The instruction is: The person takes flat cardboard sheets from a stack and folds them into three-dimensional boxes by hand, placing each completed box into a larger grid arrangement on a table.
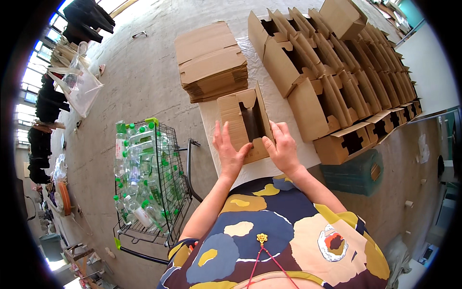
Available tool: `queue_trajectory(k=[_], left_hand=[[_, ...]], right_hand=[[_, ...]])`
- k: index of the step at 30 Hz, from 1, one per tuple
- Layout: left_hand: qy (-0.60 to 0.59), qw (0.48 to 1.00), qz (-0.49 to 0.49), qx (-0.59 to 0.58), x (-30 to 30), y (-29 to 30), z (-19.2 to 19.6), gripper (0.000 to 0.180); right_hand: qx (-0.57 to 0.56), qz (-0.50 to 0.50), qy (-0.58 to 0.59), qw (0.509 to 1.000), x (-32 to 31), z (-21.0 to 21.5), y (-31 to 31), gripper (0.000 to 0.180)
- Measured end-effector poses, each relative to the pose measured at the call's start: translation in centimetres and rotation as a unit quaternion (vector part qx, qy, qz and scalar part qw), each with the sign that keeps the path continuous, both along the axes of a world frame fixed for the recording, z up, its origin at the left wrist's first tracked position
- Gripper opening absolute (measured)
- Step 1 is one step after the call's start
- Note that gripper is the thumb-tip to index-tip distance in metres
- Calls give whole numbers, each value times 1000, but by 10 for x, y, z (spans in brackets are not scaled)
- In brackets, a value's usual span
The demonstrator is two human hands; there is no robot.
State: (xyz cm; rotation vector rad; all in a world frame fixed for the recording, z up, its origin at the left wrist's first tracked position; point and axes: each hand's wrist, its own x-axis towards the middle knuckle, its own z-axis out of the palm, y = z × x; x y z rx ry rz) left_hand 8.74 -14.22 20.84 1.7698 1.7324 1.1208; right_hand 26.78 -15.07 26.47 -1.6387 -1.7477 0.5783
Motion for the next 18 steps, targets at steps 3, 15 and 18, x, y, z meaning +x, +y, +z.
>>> queue_trajectory(k=[3,15,18], left_hand=[[-132,989,-36,-62,-5,4,-5,95],[-65,970,-217,-90,-40,45,33,83],[-3,973,-221,-62,-44,56,33,86]], right_hand=[[49,45,175,982,20,-18,17,39],[-23,8,346,938,-3,-28,8,52],[-27,-12,291,956,2,-39,11,66]])
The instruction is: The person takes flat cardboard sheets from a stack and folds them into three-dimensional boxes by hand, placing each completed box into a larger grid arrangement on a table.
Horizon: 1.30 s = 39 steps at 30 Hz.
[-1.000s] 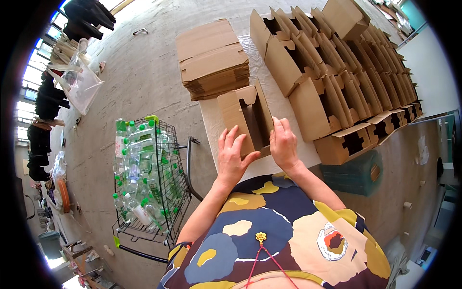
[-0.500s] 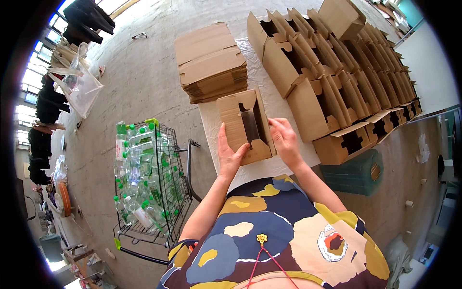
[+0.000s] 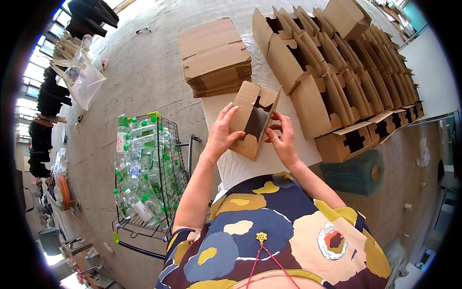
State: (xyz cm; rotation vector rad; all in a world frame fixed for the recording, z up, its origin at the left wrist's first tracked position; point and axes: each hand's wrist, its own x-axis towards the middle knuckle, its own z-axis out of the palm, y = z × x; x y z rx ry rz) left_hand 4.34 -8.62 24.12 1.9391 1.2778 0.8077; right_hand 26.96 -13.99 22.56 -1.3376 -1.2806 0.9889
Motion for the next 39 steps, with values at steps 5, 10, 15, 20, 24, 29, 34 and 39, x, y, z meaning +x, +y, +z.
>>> queue_trajectory(k=[5,10,15,20,24,29,34,39], left_hand=[[-20,999,44,-20,4,-6,-16,88],[-50,997,26,-47,16,-16,-26,82],[-55,997,10,-47,12,-12,-29,77],[-56,998,14,-41,12,-15,-30,76],[-53,997,18,-50,14,-13,-27,77],[-51,997,11,-53,16,-16,-24,73],[-70,996,8,-53,15,-12,-33,67],[-122,984,123,-30,10,-45,-38,89]], right_hand=[[90,-40,-128,987,27,16,25,95],[89,50,-105,989,63,16,63,107],[55,76,84,992,81,-19,93,80],[46,22,45,998,60,-31,100,67],[40,-47,-55,997,57,-44,112,65],[24,-40,-314,948,48,-33,119,57],[-3,-59,-431,900,32,-31,120,50],[-20,-63,-398,915,33,-33,124,49]])
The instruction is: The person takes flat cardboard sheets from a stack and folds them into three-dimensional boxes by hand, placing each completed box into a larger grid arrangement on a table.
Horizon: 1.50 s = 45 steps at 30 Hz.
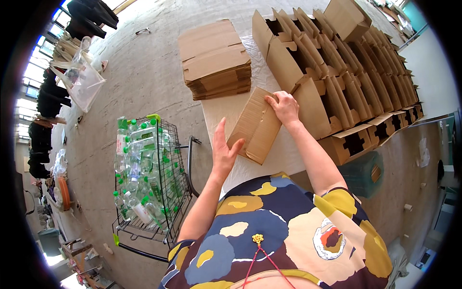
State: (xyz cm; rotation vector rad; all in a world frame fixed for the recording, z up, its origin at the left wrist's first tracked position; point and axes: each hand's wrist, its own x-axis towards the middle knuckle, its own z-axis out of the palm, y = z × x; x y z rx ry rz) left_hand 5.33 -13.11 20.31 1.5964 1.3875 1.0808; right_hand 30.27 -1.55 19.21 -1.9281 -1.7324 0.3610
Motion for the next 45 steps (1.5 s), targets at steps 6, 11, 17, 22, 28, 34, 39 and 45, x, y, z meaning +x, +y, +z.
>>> queue_trajectory(k=[6,11,17,22,28,34,39,45], left_hand=[[-137,978,42,-149,6,-35,-23,109],[-36,998,27,-47,-4,-15,24,90],[178,982,57,30,-33,27,51,55],[224,972,64,20,-40,36,11,51],[243,964,92,56,-31,38,0,50],[411,907,78,-49,-9,35,24,57],[399,905,109,97,-22,32,13,58],[327,934,-43,137,12,2,37,56]], right_hand=[[-4,6,-27,1000,-5,6,-4,46],[-3,-20,-82,996,-16,19,-27,46],[-41,-33,-23,998,-24,31,-63,52],[-117,-18,124,985,-19,9,-77,55],[70,137,133,979,-24,-16,-67,60],[-51,110,58,991,-38,9,-75,59],[-49,102,90,990,-36,8,-75,57],[-17,111,132,985,-33,-6,-73,56]])
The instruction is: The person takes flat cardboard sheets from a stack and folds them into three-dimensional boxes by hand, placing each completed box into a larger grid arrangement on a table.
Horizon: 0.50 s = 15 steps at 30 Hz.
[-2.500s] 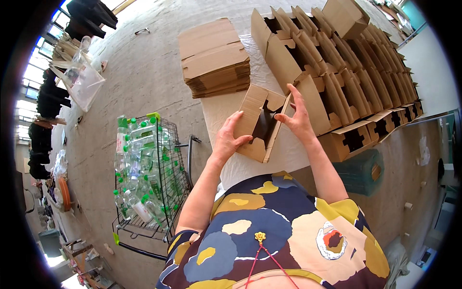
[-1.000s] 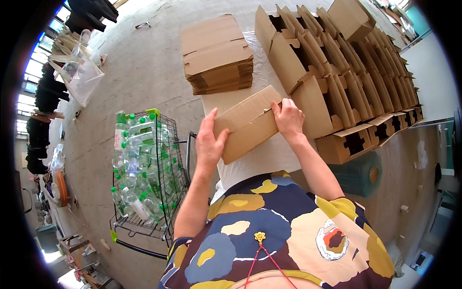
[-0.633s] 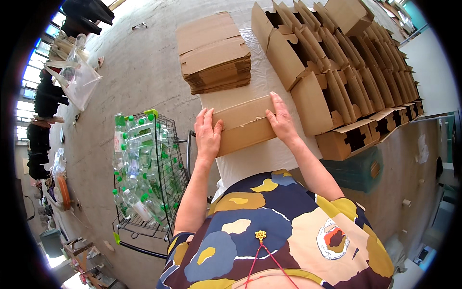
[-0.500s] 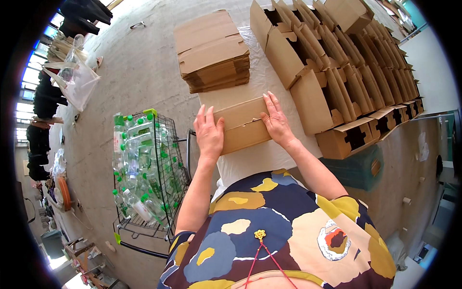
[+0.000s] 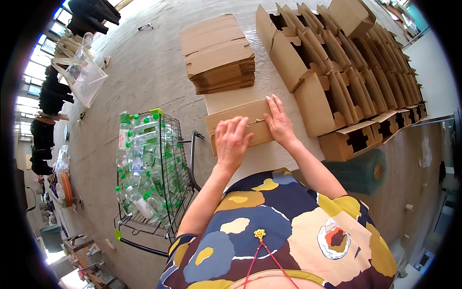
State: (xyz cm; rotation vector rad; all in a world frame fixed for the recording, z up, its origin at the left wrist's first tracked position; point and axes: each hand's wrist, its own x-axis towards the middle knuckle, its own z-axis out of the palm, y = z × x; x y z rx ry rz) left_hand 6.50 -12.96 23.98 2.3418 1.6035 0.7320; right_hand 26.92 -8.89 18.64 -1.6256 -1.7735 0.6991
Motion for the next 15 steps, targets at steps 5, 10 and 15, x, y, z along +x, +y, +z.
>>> queue_trajectory(k=[5,10,15], left_hand=[[3,1000,-17,-8,6,-4,3,60],[-23,998,-50,-2,-3,-7,5,57],[-43,995,-82,49,-5,-15,-2,53]], right_hand=[[61,43,90,993,19,-7,-2,51],[38,-11,188,981,42,26,-11,25],[-27,65,169,983,59,64,-23,8]])
